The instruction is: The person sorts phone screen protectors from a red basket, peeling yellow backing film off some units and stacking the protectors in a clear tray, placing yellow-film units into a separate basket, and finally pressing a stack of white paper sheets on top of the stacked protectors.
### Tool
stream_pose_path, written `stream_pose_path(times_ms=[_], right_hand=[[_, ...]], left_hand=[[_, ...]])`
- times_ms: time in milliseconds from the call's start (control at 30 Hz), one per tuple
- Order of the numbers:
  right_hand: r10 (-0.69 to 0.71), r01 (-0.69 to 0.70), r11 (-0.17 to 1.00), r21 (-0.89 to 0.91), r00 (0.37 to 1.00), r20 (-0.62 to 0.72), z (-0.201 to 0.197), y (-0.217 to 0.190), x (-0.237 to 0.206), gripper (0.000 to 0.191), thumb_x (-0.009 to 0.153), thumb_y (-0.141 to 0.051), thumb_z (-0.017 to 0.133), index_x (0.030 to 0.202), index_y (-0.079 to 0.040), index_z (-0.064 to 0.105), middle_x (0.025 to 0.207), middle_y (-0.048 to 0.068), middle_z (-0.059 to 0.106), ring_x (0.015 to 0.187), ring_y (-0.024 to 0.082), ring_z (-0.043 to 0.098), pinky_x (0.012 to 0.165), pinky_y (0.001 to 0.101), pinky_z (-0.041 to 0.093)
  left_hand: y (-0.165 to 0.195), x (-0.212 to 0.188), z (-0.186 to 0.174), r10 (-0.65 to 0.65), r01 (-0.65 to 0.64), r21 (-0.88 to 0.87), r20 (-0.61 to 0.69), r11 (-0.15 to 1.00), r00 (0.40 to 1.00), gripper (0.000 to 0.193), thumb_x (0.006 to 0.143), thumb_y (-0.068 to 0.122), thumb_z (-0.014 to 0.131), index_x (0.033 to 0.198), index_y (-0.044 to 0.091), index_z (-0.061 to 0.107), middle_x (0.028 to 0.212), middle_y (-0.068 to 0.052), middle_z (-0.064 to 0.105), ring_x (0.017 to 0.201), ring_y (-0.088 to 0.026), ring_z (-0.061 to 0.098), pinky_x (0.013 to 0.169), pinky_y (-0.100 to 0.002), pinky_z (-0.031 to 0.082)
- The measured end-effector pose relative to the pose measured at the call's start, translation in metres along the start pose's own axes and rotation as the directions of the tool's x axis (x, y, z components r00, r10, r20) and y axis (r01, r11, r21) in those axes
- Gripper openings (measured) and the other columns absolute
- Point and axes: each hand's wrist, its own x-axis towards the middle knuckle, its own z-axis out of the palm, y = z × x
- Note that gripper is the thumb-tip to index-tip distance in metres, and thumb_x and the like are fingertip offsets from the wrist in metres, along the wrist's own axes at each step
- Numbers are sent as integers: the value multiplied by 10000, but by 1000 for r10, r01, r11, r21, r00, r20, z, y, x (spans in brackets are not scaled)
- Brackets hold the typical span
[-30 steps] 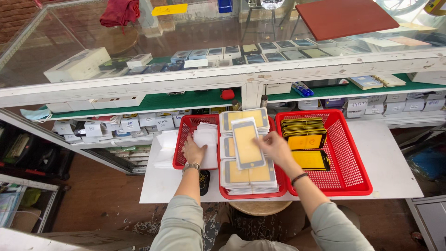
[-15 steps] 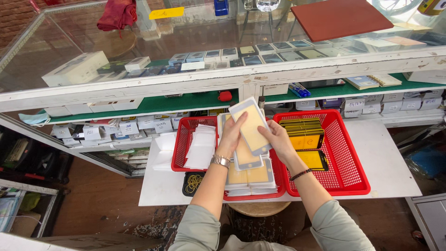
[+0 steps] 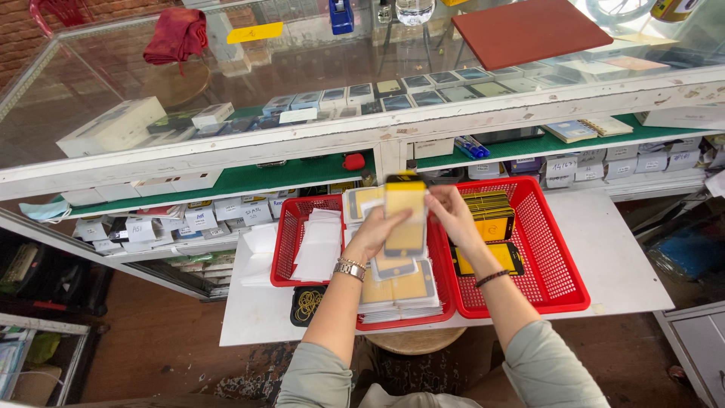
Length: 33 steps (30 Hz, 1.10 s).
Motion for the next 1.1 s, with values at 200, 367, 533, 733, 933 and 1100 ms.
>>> stream_pose_path(times_ms=[200,367,533,733,933,1100], right_hand=[[-12,19,999,41,984,-176,-43,4,29,184,983,-195,667,1038,-31,733,909,6,702,804,88,615,712,235,488],[257,-93,918,385,880,-400,-76,41,7,189,1027,-245,631,1083,-75,692,928,-11,668,717,80,566,617,229,465],[368,-160,923,351,635,-679,-118,71,-22,214,1047,-284,597,1103,-78,589,914,9,654,696,108,595,541,240,493],[523,-420,847,326,549,-652,-129,94,-52,282,1019,-145,537,1270,-21,498,1065,143,642,776,220,646,576,316,557],[550,-745,662,83,408,-729,-117,90,-57,658,912,-241,716,1462,-67,401,1420,210,396,1205,385,492,910,486,543],[312,-404,912,-77,802,-510,-78,63,-32,845,886,-467,742,1489,35,428,1435,192,535,1363,320,522,1136,458,431]], left_hand=[[4,-3,4,-152,106,294,138,950,979,444,920,284,761,1210,-41,676,1082,-116,752,888,-119,720,762,-275,592],[-2,6,-11,-234,175,381,116,908,965,421,906,294,763,1141,-54,736,1028,-158,775,832,-156,731,716,-288,584],[-13,0,-41,-149,134,366,13,921,989,379,901,266,731,1169,-2,716,1030,-104,771,825,-117,743,719,-284,600],[-19,-2,-56,-82,107,187,-135,976,987,324,919,260,700,1136,20,719,973,-67,775,752,-96,739,584,-270,582],[-30,1,-39,-64,97,206,-164,974,984,288,936,266,715,1109,38,737,833,2,743,598,-37,619,444,-224,404],[-21,-2,-16,-45,80,285,-126,955,991,303,938,304,721,1092,45,757,770,-10,712,543,-44,549,411,-216,370]])
